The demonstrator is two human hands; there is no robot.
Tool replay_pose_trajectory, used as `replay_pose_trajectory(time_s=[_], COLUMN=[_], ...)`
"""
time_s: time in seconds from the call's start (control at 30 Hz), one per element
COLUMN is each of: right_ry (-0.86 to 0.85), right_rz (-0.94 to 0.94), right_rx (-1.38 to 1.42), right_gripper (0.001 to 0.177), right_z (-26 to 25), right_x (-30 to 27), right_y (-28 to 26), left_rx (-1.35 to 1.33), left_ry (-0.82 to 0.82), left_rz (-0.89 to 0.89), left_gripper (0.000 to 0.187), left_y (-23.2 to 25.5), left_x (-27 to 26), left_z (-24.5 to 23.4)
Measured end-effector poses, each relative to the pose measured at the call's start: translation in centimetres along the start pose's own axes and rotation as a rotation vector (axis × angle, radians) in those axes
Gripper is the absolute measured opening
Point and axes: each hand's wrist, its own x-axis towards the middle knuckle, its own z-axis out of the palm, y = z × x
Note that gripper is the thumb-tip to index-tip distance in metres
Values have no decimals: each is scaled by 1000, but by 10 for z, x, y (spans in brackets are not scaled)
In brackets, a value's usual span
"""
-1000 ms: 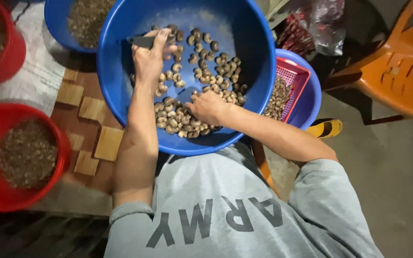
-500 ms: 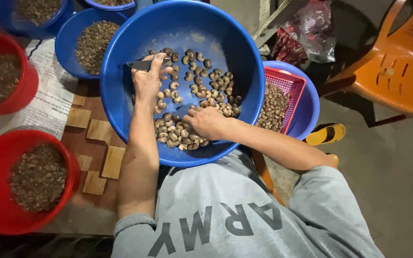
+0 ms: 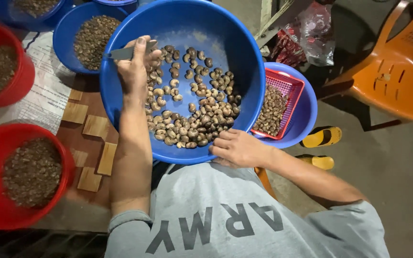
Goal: A person is sitting on the floor using a small tool to peel nuts in a large blue bowl.
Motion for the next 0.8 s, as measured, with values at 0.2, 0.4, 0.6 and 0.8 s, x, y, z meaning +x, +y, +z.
replay_pose_trajectory(time_s=[0.2, 0.4, 0.6, 0.8], right_ry=[215, 429, 626, 609], right_rz=[-127, -153, -77, -45], right_rx=[-238, -359, -479, -419], right_gripper=[25, 30, 32, 33], right_z=[-2, -8, -63, -98], right_x=[7, 30, 86, 110], right_y=[-4, 16, 50, 46], left_rx=[146, 80, -190, -125], left_ry=[-49, -18, -20, -95], left_rz=[200, 224, 243, 421], left_gripper=[33, 27, 30, 34], left_y=[47, 93, 150, 163], left_x=[-16, -18, -28, -42], left_z=[2, -17, -39, -56])
